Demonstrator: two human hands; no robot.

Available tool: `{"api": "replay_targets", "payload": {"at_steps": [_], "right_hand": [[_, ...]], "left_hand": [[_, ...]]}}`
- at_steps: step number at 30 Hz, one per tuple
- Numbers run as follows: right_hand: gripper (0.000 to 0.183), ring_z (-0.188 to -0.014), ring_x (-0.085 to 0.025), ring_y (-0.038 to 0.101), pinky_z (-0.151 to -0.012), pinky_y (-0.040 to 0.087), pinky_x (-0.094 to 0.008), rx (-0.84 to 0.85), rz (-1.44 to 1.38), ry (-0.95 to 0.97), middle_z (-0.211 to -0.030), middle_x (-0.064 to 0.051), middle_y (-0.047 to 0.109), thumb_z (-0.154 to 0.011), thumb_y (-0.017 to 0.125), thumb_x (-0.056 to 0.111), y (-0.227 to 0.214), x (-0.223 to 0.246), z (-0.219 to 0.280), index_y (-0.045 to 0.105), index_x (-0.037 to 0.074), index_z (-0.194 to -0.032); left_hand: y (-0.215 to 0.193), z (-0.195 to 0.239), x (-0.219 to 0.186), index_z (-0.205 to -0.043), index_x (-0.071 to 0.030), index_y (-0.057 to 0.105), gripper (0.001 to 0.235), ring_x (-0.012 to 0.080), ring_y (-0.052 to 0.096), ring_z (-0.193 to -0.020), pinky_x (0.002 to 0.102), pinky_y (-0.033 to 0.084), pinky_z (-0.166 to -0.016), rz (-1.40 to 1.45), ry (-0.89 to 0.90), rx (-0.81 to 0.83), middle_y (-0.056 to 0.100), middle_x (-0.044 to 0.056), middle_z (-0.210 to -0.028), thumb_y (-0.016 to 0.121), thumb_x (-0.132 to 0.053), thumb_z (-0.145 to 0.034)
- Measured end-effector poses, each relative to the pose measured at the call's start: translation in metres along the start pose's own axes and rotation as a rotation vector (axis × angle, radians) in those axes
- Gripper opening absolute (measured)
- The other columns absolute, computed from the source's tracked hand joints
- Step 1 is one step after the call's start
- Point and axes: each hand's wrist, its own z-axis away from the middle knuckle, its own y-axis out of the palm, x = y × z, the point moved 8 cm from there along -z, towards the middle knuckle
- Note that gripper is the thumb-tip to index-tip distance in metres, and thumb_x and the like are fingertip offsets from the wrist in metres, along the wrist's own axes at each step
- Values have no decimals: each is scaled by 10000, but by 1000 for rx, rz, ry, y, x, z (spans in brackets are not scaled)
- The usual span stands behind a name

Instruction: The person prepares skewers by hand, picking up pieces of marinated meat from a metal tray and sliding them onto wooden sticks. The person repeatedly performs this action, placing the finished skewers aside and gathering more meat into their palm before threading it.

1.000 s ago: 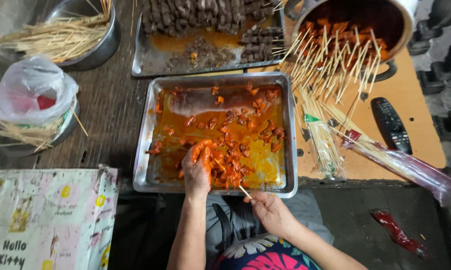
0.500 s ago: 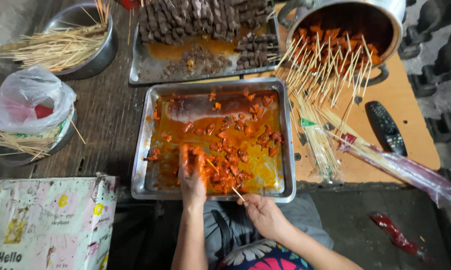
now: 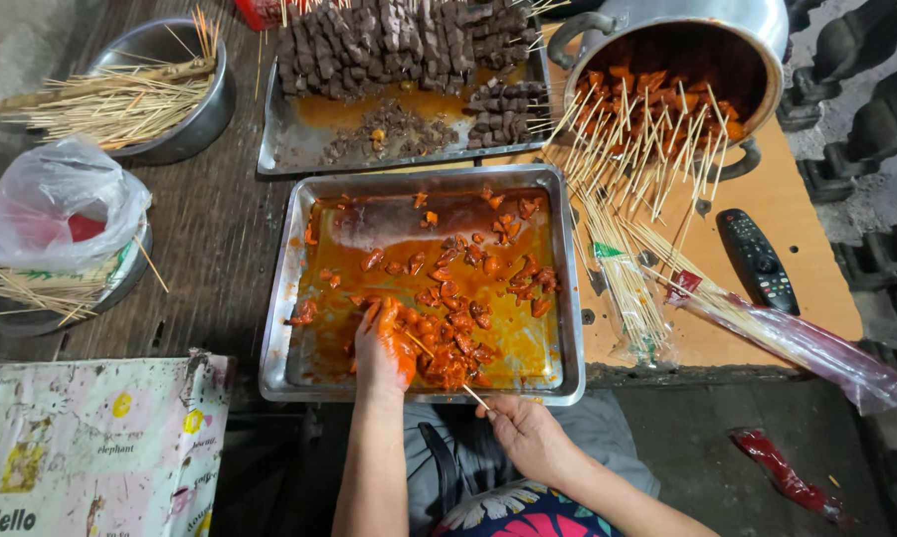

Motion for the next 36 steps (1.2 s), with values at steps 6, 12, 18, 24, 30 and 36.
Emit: {"api": "replay_targets", "payload": {"at_steps": [6,12,18,24,30,36], "right_hand": [[194,-744,-92,531,-675,484,-263,-64,43,-1,-771,9,576,-962,510,2,1,-9,1,688,55,-1019],[185,-699,-85,503,-637,472,-257,-83,48,6,-714,14,532,-969,518,12,5,-7,2,686,60,-1031],[190,-662,-73,478,-592,445,-257,-80,13,103,-701,24,517,-980,515,30,8,-5,5,685,57,-1059],[203,-634,-73,452,-566,418,-255,-73,-39,129,-681,30,501,-987,495,30,14,-8,2,686,35,-1056],[192,-661,-57,470,-597,447,-235,-98,-26,-31,-693,28,514,-1014,496,26,16,-3,-3,684,30,-1054],[210,-589,-117,439,-546,398,-299,-39,19,223,-622,-20,480,-1026,476,69,16,-10,-5,684,61,-1054]], "left_hand": [[0,6,-12,-1091,-31,619,146,192,629,-723,360,565,-643,-73,167,-37,646,73,-870,576,-156,-1031],[10,17,-9,-1137,-25,616,198,178,619,-790,337,537,-696,-121,207,-23,647,64,-947,570,-192,-1041],[5,14,-8,-1187,-8,626,240,149,612,-909,307,540,-789,-317,272,-12,655,57,-1043,572,-201,-1054],[9,17,-2,-1157,-11,637,220,174,648,-866,330,552,-744,-180,169,-10,675,69,-1013,577,-186,-1038],[10,23,4,-1132,-34,635,221,214,686,-870,352,563,-721,-54,15,-37,693,75,-1003,576,-199,-995],[-4,39,29,-1207,-17,650,247,175,662,-1003,334,557,-861,-88,71,6,688,64,-1110,619,-172,-1016]]}}
